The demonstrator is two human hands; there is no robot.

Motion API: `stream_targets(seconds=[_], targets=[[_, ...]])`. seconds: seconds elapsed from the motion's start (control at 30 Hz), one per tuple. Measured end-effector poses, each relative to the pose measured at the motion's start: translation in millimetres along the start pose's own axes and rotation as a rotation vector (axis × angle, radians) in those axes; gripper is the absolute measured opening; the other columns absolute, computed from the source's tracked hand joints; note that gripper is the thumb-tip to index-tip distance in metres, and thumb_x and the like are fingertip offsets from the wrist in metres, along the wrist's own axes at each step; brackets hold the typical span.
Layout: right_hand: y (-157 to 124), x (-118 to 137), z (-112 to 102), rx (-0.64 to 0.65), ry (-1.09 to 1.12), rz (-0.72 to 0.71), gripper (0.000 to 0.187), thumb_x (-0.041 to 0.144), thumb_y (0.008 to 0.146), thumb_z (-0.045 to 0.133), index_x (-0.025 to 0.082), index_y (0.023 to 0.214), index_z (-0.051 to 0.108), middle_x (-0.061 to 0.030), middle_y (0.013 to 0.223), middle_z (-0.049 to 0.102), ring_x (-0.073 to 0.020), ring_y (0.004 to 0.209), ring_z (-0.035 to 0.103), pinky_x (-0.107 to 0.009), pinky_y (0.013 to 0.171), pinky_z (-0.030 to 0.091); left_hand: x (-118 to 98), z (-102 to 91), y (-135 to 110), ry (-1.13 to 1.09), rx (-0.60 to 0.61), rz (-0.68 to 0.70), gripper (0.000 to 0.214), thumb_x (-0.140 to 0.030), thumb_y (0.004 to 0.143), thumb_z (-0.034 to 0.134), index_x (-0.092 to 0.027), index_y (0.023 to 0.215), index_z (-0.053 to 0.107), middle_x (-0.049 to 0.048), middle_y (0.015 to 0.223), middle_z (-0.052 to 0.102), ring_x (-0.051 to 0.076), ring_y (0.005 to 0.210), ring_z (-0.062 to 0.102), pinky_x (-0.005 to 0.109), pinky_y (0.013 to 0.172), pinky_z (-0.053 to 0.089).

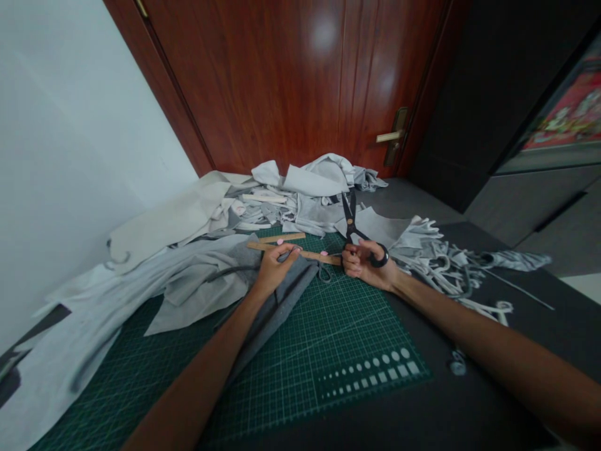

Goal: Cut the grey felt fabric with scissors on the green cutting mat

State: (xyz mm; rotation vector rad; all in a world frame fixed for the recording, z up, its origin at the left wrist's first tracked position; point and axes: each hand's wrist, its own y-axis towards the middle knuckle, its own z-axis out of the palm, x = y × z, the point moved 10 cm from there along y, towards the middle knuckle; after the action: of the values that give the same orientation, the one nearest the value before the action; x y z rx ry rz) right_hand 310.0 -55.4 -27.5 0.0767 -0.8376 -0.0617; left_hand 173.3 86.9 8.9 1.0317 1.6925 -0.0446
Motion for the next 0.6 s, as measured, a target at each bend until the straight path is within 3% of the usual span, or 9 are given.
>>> stream_targets(seconds=[0.13, 0.3, 0.4, 0.47, 0.6], targets=[[-1, 6, 2, -0.054, -0.381, -0.172, 0.037, 0.047, 0.08, 0.073, 0.022, 0.078, 0.045, 0.0074, 0.065, 0.033, -0.01, 0.054, 0.029, -0.024, 0.053, 0.032, -1, 0.1, 0, 0.013, 0.009, -0.017, 0.027, -0.043, 0.086, 0.063, -0.018, 0.089, 0.075, 0.0046, 0.092, 0.078, 0.023, 0.092, 0.071, 0.033, 0.093, 0.052], [-12, 31, -9, -0.326, -1.071, -0.366, 0.03, 0.039, 0.078, 0.07, 0.022, 0.075, 0.046, 0.0053, 0.067, 0.043, -0.0116, 0.061, 0.04, -0.024, 0.056, 0.032, -6, -2.0, 1, -0.007, -0.006, -0.002, 0.025, -0.04, 0.086, 0.063, -0.019, 0.088, 0.075, 0.0054, 0.093, 0.078, 0.023, 0.094, 0.071, 0.033, 0.093, 0.053], [-14, 37, -9, -0.422, -1.434, -0.342, 0.02, 0.032, 0.077, 0.066, 0.021, 0.075, 0.049, 0.0034, 0.068, 0.052, -0.0129, 0.061, 0.045, -0.024, 0.057, 0.032, -6, -3.2, 1, -0.016, -0.02, 0.015, 0.024, -0.04, 0.085, 0.063, -0.019, 0.087, 0.076, 0.0049, 0.092, 0.078, 0.023, 0.092, 0.071, 0.033, 0.092, 0.053], [-13, 35, -5, -0.416, -1.66, -0.287, 0.015, 0.03, 0.076, 0.065, 0.021, 0.079, 0.054, 0.0018, 0.068, 0.058, -0.0136, 0.059, 0.048, -0.025, 0.056, 0.031, -1, -3.6, 1, -0.024, -0.03, -0.005, 0.024, -0.04, 0.083, 0.065, -0.018, 0.085, 0.075, 0.0042, 0.089, 0.078, 0.022, 0.089, 0.071, 0.032, 0.09, 0.053], [-14, 28, 3, -0.385, -1.853, -0.218, 0.014, 0.031, 0.078, 0.064, 0.021, 0.084, 0.056, -0.0008, 0.072, 0.064, -0.0156, 0.059, 0.054, -0.025, 0.055, 0.029, 15, -7.3, 1, -0.04, -0.08, -0.089, 0.023, -0.036, 0.08, 0.067, -0.016, 0.087, 0.075, 0.0043, 0.09, 0.078, 0.023, 0.089, 0.071, 0.033, 0.088, 0.054]])
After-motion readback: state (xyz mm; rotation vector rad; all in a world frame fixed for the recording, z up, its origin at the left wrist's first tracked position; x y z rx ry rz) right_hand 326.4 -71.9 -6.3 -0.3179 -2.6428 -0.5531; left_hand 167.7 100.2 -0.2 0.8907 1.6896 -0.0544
